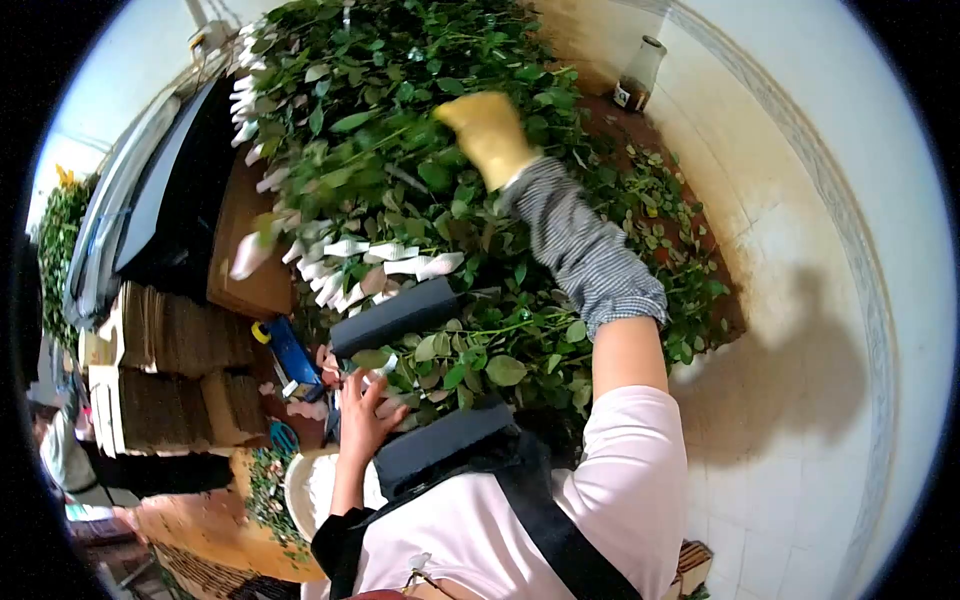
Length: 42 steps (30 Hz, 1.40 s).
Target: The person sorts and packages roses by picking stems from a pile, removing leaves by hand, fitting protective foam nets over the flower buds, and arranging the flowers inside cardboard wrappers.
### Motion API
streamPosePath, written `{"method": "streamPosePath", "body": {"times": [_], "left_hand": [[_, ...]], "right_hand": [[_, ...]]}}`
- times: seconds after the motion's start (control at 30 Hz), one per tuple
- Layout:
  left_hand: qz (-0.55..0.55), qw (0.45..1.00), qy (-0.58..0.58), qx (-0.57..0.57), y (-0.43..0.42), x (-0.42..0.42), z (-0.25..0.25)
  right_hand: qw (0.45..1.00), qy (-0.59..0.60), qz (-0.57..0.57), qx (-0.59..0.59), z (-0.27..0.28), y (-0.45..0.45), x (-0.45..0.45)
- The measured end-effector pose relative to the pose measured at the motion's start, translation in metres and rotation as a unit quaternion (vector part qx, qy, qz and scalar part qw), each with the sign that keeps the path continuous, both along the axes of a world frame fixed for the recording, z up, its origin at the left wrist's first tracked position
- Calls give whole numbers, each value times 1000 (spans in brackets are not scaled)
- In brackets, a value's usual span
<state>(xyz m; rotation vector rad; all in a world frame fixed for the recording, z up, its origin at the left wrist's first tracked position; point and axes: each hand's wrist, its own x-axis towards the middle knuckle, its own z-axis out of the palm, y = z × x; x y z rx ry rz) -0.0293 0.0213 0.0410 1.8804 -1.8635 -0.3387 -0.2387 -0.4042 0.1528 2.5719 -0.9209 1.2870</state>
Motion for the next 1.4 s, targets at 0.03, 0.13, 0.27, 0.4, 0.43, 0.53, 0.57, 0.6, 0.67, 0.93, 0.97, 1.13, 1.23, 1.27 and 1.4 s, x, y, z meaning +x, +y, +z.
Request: {"method": "streamPosePath", "body": {"times": [0.03, 0.13, 0.27, 0.4, 0.43, 0.53, 0.57, 0.6, 0.67, 0.93, 0.97, 1.13, 1.23, 1.27, 1.4], "left_hand": [[4, 1000, 9, -2, 1, 1, -2], [1, 1000, 13, -12, 0, 1, -1], [-4, 999, 26, -18, 0, 4, -3], [0, 998, 40, -41, 1, 4, -9], [2, 998, 39, -39, 2, 3, -8], [-5, 994, 65, -89, 2, 6, -34], [-23, 995, 28, -95, 2, 10, -40], [-23, 996, 21, -81, 3, 11, -35], [-26, 997, 9, -68, 1, 11, -27], [-27, 997, 61, -47, 5, 11, -27], [-32, 995, 61, -78, 2, 11, -25], [-50, 995, 60, -61, -5, 12, -16], [-53, 997, 18, -58, -8, 8, -22], [-45, 997, 14, -53, -6, 9, -30], [-50, 998, 19, 36, 8, 17, -23]], "right_hand": [[996, 43, -41, -73, 17, -4, -22], [919, -351, 76, 163, 84, 29, -46], [926, -335, -155, -72, 150, -14, -151], [909, -334, -200, -148, 245, 58, -166], [923, -344, -148, -89, 249, 79, -163], [968, -239, -65, 27, 235, 139, -154], [991, -126, -43, 20, 217, 150, -159], [992, -119, -27, 32, 202, 169, -153], [938, -77, 20, 336, 167, 223, -132], [927, 218, 7, 304, -68, 246, -166], [947, 183, -11, 263, -74, 246, -167], [910, 353, -196, 93, -47, 267, -146], [978, 111, -173, 15, -98, 258, -142], [974, -82, -103, 186, -178, 257, -155], [945, 59, -213, 241, -147, 273, -148]]}}
